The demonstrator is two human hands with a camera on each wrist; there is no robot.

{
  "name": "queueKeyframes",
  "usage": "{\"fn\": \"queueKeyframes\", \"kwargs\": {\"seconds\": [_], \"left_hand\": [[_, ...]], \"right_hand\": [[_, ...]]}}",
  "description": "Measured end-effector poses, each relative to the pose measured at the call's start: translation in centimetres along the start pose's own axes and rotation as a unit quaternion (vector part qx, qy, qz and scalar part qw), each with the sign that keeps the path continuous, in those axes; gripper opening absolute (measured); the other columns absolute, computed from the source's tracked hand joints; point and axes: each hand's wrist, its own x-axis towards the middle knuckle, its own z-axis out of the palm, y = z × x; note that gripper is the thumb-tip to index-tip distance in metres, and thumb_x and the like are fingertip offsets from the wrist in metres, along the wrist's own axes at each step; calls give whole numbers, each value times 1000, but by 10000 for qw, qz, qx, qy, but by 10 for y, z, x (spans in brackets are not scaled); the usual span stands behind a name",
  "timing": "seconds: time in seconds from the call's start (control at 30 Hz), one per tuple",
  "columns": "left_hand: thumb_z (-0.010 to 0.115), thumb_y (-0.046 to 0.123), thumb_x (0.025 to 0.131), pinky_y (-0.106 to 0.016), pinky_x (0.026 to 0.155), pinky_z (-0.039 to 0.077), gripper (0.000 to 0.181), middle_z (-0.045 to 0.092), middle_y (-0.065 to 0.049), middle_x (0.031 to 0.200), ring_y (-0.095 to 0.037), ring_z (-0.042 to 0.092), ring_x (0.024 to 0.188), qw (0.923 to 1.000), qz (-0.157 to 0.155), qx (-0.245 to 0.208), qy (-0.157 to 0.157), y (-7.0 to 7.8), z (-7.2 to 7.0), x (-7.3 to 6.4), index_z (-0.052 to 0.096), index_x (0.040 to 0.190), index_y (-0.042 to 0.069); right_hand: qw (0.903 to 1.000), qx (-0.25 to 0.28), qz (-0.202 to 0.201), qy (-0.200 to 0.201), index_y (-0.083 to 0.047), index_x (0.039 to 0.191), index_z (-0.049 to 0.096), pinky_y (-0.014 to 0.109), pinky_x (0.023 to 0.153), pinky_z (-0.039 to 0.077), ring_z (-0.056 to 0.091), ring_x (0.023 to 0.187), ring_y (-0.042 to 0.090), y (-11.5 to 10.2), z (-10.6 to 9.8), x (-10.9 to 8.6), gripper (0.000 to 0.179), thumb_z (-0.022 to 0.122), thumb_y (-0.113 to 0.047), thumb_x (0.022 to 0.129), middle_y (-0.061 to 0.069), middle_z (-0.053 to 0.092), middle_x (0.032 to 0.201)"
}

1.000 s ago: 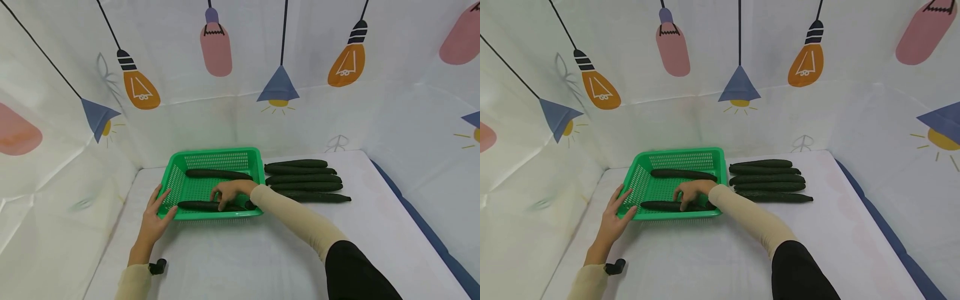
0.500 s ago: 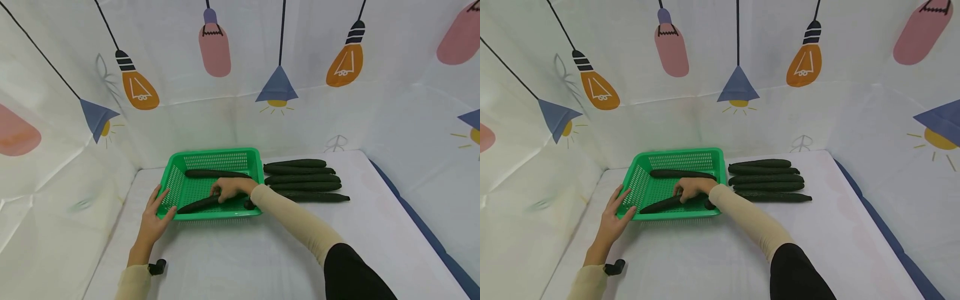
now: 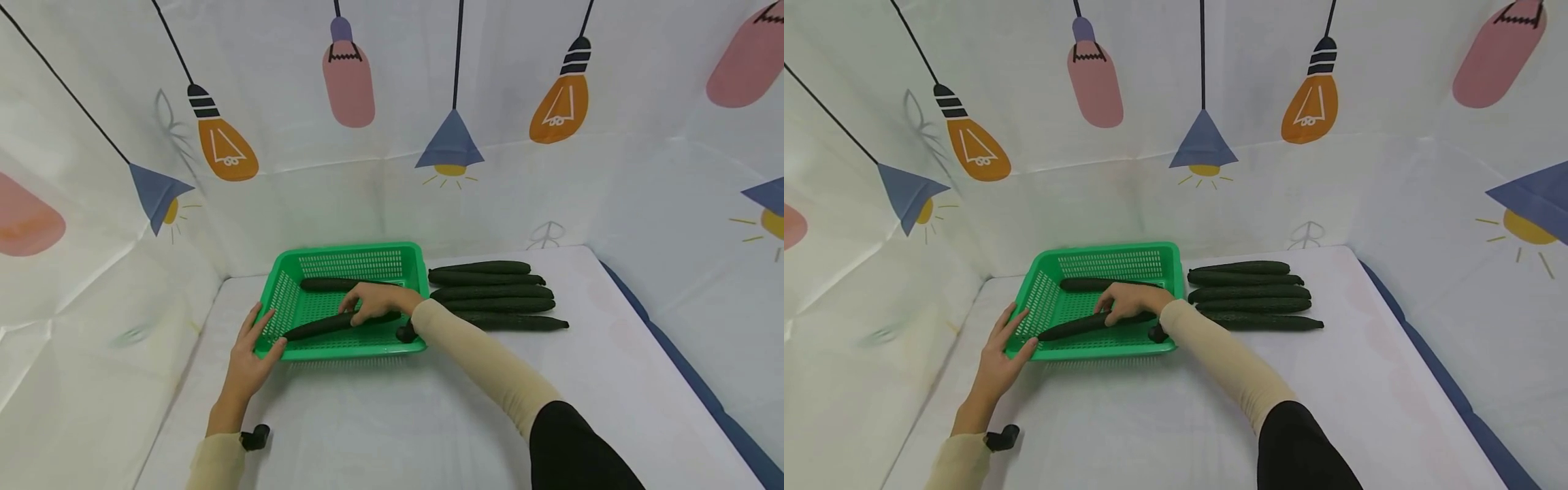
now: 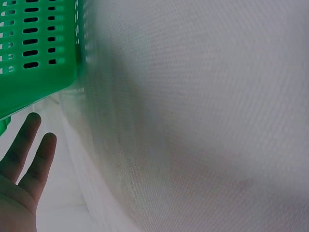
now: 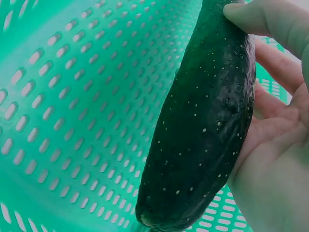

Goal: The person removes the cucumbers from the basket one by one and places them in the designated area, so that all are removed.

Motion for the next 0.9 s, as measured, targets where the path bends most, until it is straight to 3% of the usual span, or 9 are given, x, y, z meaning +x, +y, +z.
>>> {"fn": "queueKeyframes", "kwargs": {"seconds": [0.43, 0.9], "left_hand": [[76, 19, 92, -73, 115, 28, 68, 29, -11, 169, -40, 25, 155, 9999, -105, 43, 9, 2, -1, 0, 49, 154, 13], [75, 19, 92, -74, 115, 26, 68, 28, -14, 168, -43, 25, 155, 9999, -98, 27, 0, 4, -1, 0, 48, 155, 12]], "right_hand": [[9997, 69, -205, 95, -19, 137, 67, 31, 97, 52, 58, 124, 17, -13, -15, -12, 38, 70, -19, 99, 0, 65, 132], [9992, -137, -148, 337, -19, 139, 65, 35, 101, 51, 57, 127, 17, -15, -39, -43, 40, 69, -20, 100, -1, 63, 139]]}}
